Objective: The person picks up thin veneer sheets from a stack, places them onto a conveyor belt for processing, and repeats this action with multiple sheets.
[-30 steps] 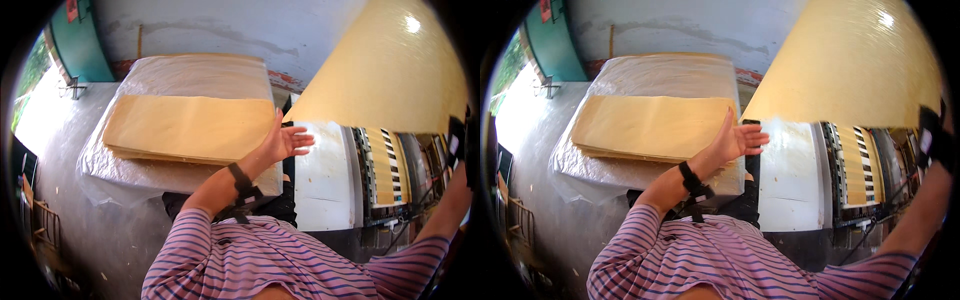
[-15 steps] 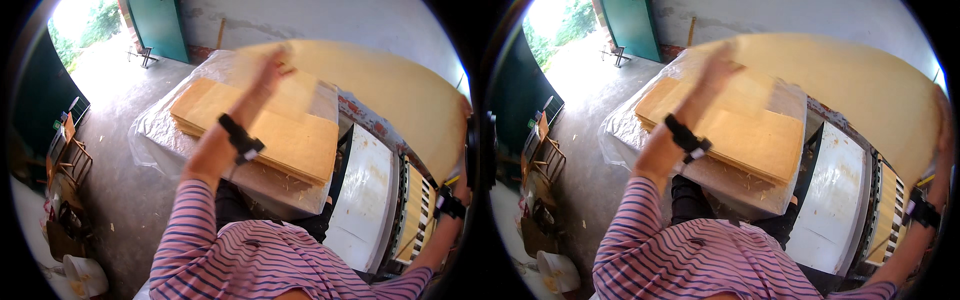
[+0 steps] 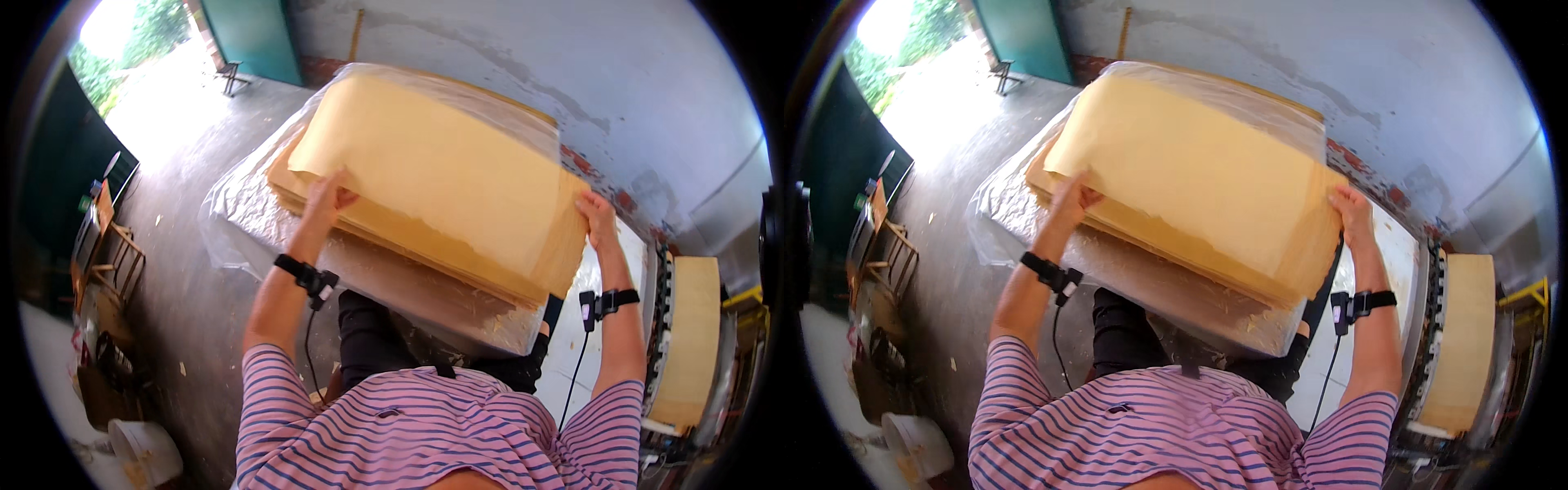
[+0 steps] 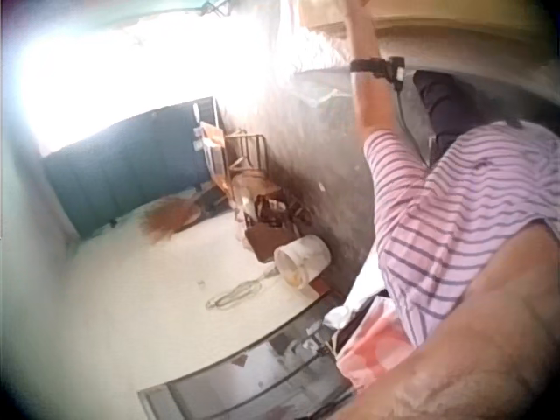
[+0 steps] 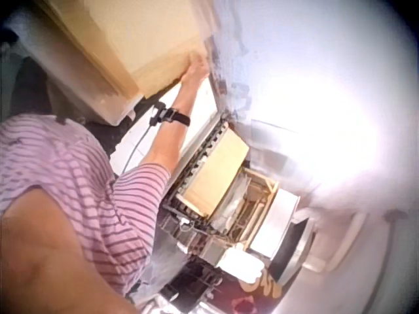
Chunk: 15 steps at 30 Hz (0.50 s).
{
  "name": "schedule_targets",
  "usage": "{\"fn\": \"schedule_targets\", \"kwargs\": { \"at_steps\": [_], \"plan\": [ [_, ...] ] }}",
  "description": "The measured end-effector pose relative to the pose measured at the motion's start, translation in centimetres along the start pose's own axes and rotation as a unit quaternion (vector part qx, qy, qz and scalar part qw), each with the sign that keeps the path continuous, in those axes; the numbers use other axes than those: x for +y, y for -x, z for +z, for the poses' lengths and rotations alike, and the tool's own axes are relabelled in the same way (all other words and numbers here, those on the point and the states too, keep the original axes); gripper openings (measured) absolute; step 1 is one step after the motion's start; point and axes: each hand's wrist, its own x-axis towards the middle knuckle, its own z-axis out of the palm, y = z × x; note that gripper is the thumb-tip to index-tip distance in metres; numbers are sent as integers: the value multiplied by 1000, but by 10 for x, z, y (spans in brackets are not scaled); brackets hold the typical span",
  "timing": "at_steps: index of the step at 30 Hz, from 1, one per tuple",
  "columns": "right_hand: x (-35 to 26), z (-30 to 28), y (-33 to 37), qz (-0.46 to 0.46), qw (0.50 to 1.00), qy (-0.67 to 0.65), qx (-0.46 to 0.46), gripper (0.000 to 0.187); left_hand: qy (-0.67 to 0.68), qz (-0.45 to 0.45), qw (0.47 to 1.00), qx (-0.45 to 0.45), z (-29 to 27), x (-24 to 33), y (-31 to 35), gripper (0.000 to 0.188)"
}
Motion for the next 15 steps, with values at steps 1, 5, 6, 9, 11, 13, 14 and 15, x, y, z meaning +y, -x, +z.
{"fn": "schedule_targets", "kwargs": {
  "at_steps": [1, 5, 6, 9, 11, 13, 14, 15],
  "plan": [
    [15, 10, -1, 9, 1000, 14, 3, 35, -21, -14, 999, -21, -15, -17, -5, 23],
    [37, 37, 11, 24, 996, 82, -15, 36, 32, -40, 998, 26, -34, -47, -12, 23],
    [46, 33, 12, 10, 991, 137, 4, 37, 61, -37, 997, 43, -32, -46, -13, 23],
    [59, 31, 5, -18, 975, 222, 23, 38, 46, -35, 995, 85, -39, -42, -17, 22],
    [64, 29, 7, -28, 966, 255, 30, 38, -1, -41, 994, 104, -41, -42, -16, 21],
    [66, 24, 5, -66, 941, 331, 36, 38, -40, -60, 995, 70, -42, -40, -11, 20],
    [73, 19, 1, -80, 935, 343, 36, 38, -47, -69, 995, 61, -41, -38, -7, 20],
    [84, 13, -6, -91, 929, 357, 35, 39, -69, -65, 994, 62, -44, -38, -3, 20]
  ]
}}
